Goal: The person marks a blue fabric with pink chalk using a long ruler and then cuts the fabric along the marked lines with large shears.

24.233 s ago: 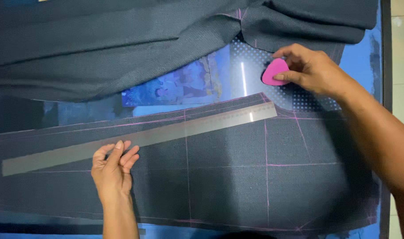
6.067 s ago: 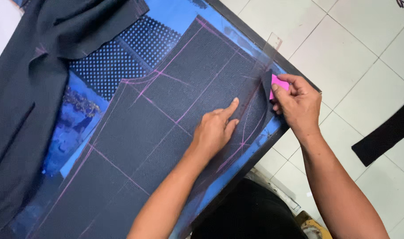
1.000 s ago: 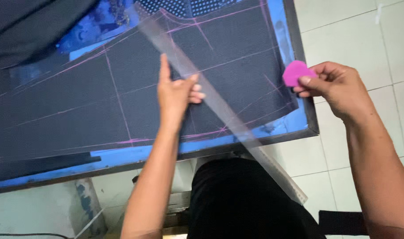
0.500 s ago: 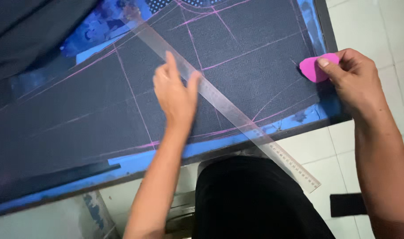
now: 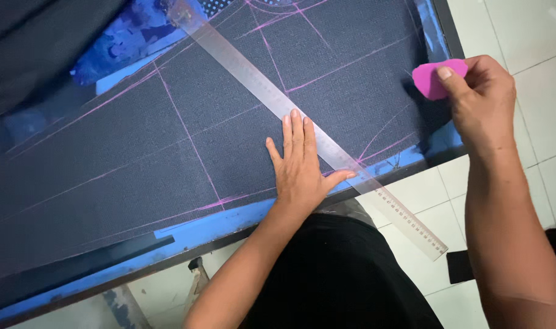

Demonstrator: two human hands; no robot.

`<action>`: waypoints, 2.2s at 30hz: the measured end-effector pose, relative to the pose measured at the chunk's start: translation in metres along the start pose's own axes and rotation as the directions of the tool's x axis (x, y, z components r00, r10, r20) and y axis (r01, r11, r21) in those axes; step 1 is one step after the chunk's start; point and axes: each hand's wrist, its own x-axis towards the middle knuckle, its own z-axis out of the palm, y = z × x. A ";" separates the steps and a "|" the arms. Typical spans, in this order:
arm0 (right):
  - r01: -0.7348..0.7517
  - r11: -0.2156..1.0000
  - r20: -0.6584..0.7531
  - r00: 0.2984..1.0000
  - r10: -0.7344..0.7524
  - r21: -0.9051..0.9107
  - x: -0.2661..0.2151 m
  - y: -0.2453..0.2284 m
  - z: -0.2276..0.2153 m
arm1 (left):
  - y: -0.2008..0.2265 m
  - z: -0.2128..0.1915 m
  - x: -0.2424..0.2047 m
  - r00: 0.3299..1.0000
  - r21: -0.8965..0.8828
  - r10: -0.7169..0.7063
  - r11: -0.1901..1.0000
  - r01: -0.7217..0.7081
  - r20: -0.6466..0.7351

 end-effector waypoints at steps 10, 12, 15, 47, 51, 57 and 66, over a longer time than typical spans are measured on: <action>-0.129 0.952 0.367 0.930 0.019 0.278 -0.042 -0.097 0.070 | 0.005 -0.011 -0.001 0.996 -0.193 -0.014 0.981 0.032 0.093; -0.256 0.908 0.459 0.885 0.081 0.333 -0.047 -0.103 0.062 | 0.005 -0.014 -0.004 0.990 -0.201 -0.029 0.978 0.056 0.135; -0.036 0.997 0.375 0.927 0.009 0.064 -0.042 -0.073 0.040 | 0.006 -0.021 -0.003 0.995 -0.342 -0.098 0.934 0.103 0.031; -0.393 0.907 0.051 0.920 0.390 0.150 -0.199 0.070 -0.001 | 0.034 -0.046 0.071 0.906 -0.010 0.421 0.907 -0.422 -0.031; -0.358 0.919 -0.028 0.930 0.367 0.164 -0.177 0.088 -0.045 | -0.041 -0.036 0.060 0.959 -0.215 0.205 0.945 -0.246 -0.197; -0.251 0.956 -0.145 0.951 0.273 0.154 -0.104 0.123 -0.111 | -0.034 -0.012 0.080 0.961 -0.180 0.149 0.965 -0.193 -0.231; 0.001 1.000 0.174 0.985 0.001 -0.011 0.128 0.069 -0.128 | 0.089 -0.002 0.137 0.878 -0.026 0.465 0.882 -0.471 -0.116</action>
